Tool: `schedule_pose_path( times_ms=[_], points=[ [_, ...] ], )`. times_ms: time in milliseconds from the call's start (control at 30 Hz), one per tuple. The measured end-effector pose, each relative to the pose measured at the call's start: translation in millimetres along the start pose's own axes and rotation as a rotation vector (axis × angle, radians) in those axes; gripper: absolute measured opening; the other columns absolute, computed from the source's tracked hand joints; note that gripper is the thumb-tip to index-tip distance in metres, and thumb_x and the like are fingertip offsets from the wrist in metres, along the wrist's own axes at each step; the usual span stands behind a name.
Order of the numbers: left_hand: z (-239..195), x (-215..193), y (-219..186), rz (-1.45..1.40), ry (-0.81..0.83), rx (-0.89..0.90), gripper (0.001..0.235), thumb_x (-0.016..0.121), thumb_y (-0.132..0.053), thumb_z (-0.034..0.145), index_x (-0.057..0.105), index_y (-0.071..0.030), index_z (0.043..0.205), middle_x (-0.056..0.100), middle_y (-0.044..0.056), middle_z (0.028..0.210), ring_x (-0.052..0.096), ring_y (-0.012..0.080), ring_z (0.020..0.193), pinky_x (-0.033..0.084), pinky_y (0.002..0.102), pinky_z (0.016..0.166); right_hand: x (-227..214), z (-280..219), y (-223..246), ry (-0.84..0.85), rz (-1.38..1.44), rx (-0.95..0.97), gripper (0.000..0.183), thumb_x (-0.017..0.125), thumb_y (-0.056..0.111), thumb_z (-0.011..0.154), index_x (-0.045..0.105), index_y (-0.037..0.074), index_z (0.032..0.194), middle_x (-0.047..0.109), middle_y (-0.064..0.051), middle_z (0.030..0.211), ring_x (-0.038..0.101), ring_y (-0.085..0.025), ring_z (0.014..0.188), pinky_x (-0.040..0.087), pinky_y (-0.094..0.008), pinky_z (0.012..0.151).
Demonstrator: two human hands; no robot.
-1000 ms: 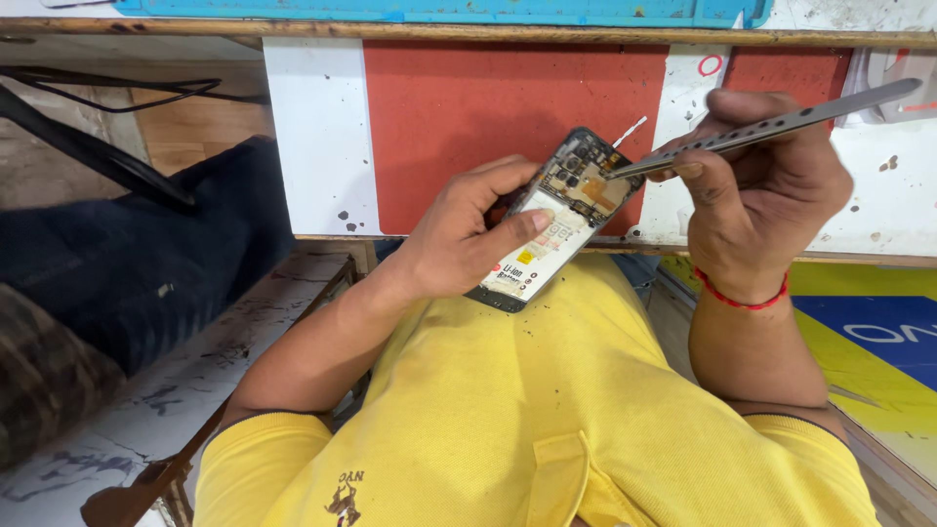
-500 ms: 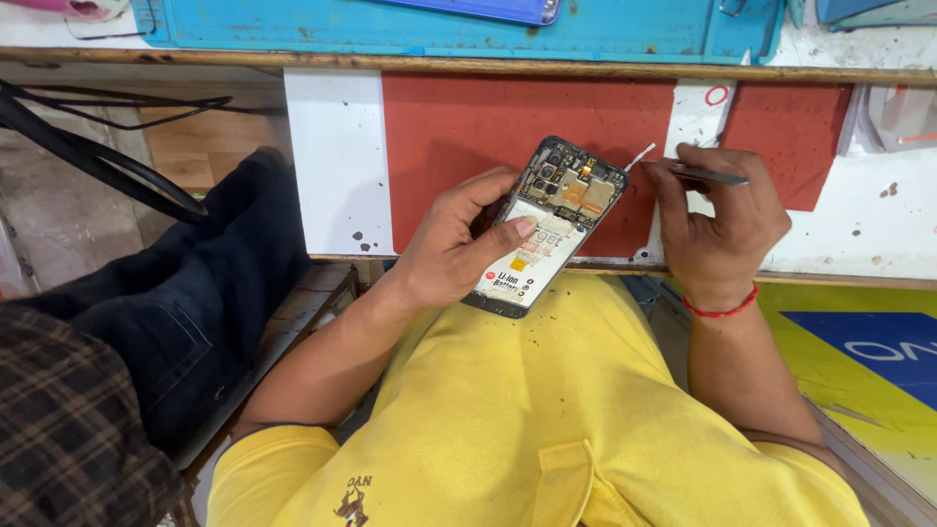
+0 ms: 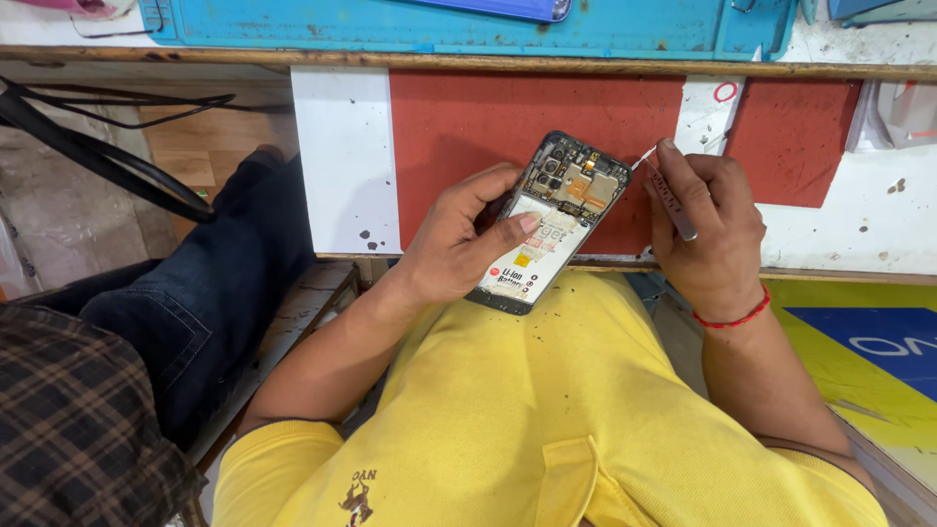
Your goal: The person uses a screwdriver and tweezers to remove screws and pry open the back of a smartphone. They carefully lift and disconnect internal components, including the battery and camera assembly, while working at a bench.
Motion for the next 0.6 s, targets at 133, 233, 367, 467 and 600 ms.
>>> schedule_pose_path(
  times_ms=[133, 233, 367, 467, 600],
  points=[
    [-2.6, -0.6, -0.5, 0.039, 0.001, 0.020, 0.026, 0.063, -0.018, 0.107, 0.063, 0.002, 0.123, 0.061, 0.002, 0.099, 0.061, 0.0046, 0.086, 0.051, 0.024, 0.073, -5.4, 3.5, 4.1, 0.066, 0.029, 0.012, 0.042, 0.078, -0.005, 0.101, 0.064, 0.004, 0.140, 0.064, -0.015, 0.111, 0.068, -0.029, 0.092, 0.055, -0.037, 0.074],
    [-1.2, -1.0, -0.5, 0.022, 0.008, 0.020, 0.026, 0.063, -0.018, 0.107, 0.063, 0.002, 0.123, 0.063, 0.002, 0.100, 0.061, 0.0042, 0.088, 0.052, 0.024, 0.074, -7.4, 8.3, 7.2, 0.081, 0.032, 0.016, 0.044, 0.077, -0.005, 0.101, 0.064, 0.003, 0.142, 0.065, -0.016, 0.112, 0.068, -0.029, 0.093, 0.056, -0.039, 0.075],
    [-1.4, 0.2, 0.5, 0.007, 0.002, 0.007, 0.028, 0.062, -0.018, 0.107, 0.062, 0.002, 0.126, 0.064, 0.002, 0.101, 0.063, 0.0044, 0.089, 0.053, 0.024, 0.075, -6.4, 9.6, 11.0, 0.124, 0.029, -0.020, 0.042, 0.075, -0.004, 0.097, 0.065, 0.000, 0.138, 0.066, -0.016, 0.107, 0.068, -0.030, 0.093, 0.057, -0.039, 0.076],
    [-2.2, -0.1, -0.2, -0.011, 0.005, -0.001, 0.028, 0.062, -0.018, 0.107, 0.062, 0.002, 0.126, 0.065, 0.002, 0.101, 0.063, 0.0045, 0.089, 0.053, 0.024, 0.075, -8.7, 11.8, 10.0, 0.139, 0.034, -0.035, 0.038, 0.076, -0.003, 0.094, 0.067, 0.000, 0.131, 0.068, -0.016, 0.102, 0.069, -0.031, 0.090, 0.057, -0.039, 0.075],
    [-3.5, -3.0, -2.3, 0.032, 0.003, 0.025, 0.028, 0.063, -0.018, 0.108, 0.062, 0.003, 0.126, 0.062, 0.003, 0.103, 0.061, 0.0055, 0.091, 0.052, 0.025, 0.077, -25.4, 17.6, 0.8, 0.092, 0.184, 0.065, 0.024, 0.081, -0.003, 0.101, 0.070, 0.001, 0.122, 0.071, -0.017, 0.101, 0.071, -0.026, 0.083, 0.055, -0.034, 0.071]
  ],
)
Point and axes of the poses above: each hand's wrist, its own z-axis towards the middle knuckle, its own x-axis out of the palm, y = z × x, the point moved 4 cm from there along z, towards the middle knuckle
